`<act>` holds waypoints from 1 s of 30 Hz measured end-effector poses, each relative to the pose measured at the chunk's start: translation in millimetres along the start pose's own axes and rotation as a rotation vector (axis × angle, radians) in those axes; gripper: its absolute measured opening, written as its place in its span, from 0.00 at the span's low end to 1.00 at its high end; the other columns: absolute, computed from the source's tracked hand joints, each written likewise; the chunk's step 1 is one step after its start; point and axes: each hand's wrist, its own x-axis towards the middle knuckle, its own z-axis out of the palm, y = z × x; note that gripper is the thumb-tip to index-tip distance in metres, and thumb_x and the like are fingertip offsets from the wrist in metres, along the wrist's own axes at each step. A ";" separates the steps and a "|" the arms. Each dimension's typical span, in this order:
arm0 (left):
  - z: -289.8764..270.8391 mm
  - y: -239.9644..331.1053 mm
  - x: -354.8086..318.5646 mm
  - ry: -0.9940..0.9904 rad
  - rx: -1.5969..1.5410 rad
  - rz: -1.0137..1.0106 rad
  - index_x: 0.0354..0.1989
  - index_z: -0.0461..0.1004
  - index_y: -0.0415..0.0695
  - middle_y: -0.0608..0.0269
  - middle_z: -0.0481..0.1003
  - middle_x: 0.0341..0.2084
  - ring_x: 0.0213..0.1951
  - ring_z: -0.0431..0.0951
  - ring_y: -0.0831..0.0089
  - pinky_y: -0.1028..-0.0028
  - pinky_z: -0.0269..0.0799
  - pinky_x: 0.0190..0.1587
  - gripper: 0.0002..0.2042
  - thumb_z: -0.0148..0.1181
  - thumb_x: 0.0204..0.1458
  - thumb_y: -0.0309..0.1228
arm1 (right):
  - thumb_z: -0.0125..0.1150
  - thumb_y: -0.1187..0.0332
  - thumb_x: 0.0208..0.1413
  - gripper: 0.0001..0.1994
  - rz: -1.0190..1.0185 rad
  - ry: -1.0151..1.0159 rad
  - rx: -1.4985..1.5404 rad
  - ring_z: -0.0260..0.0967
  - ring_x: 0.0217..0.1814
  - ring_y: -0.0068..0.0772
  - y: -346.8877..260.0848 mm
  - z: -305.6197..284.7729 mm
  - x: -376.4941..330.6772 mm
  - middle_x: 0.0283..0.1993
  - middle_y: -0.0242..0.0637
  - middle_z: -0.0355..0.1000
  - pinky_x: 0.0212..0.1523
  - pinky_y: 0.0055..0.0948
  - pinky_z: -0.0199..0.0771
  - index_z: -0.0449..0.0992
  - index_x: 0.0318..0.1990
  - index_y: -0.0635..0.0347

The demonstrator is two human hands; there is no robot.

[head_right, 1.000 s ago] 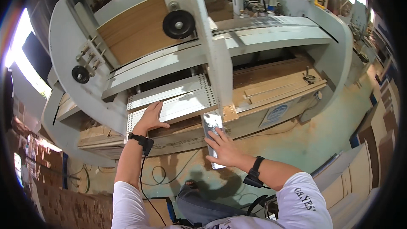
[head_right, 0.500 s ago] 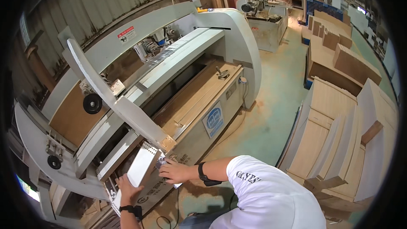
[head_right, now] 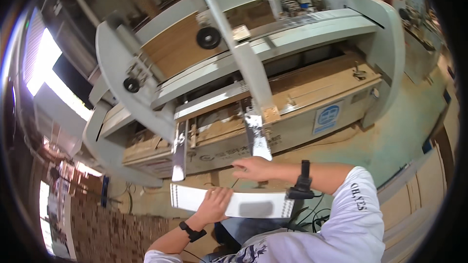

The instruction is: Using a wood processing machine to groove or finish wooden boards in a factory.

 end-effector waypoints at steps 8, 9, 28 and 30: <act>-25.4 8.1 5.1 0.373 0.429 0.354 0.61 0.61 0.51 0.68 0.67 0.51 0.51 0.68 0.72 0.65 0.60 0.57 0.25 0.51 0.53 0.35 | 0.52 0.46 0.59 0.30 0.661 -0.878 0.983 0.64 0.57 0.23 13.3 29.4 -55.0 0.58 0.32 0.65 0.54 0.25 0.68 0.62 0.62 0.57; -26.2 6.3 6.2 0.419 0.425 0.368 0.61 0.61 0.52 0.68 0.67 0.51 0.51 0.68 0.72 0.65 0.60 0.57 0.24 0.51 0.53 0.34 | 0.54 0.48 0.59 0.30 0.691 -0.797 1.000 0.64 0.57 0.23 10.8 33.0 -60.0 0.58 0.33 0.65 0.54 0.26 0.68 0.61 0.62 0.57; 41.9 47.8 -47.8 0.771 -0.570 -0.895 0.57 0.64 0.42 0.45 0.55 0.60 0.60 0.58 0.45 0.51 0.50 0.62 0.31 0.68 0.41 0.31 | 0.70 0.46 0.32 0.46 0.164 0.020 -0.814 0.54 0.58 0.56 69.6 -86.6 7.0 0.55 0.54 0.60 0.57 0.47 0.53 0.60 0.65 0.40; 46.9 51.4 -58.0 0.772 -0.628 -0.959 0.57 0.64 0.41 0.45 0.56 0.60 0.60 0.59 0.46 0.55 0.54 0.61 0.31 0.67 0.42 0.30 | 0.70 0.45 0.31 0.46 0.145 -0.014 -0.837 0.54 0.58 0.56 68.0 -91.3 8.6 0.55 0.54 0.59 0.58 0.48 0.53 0.61 0.64 0.40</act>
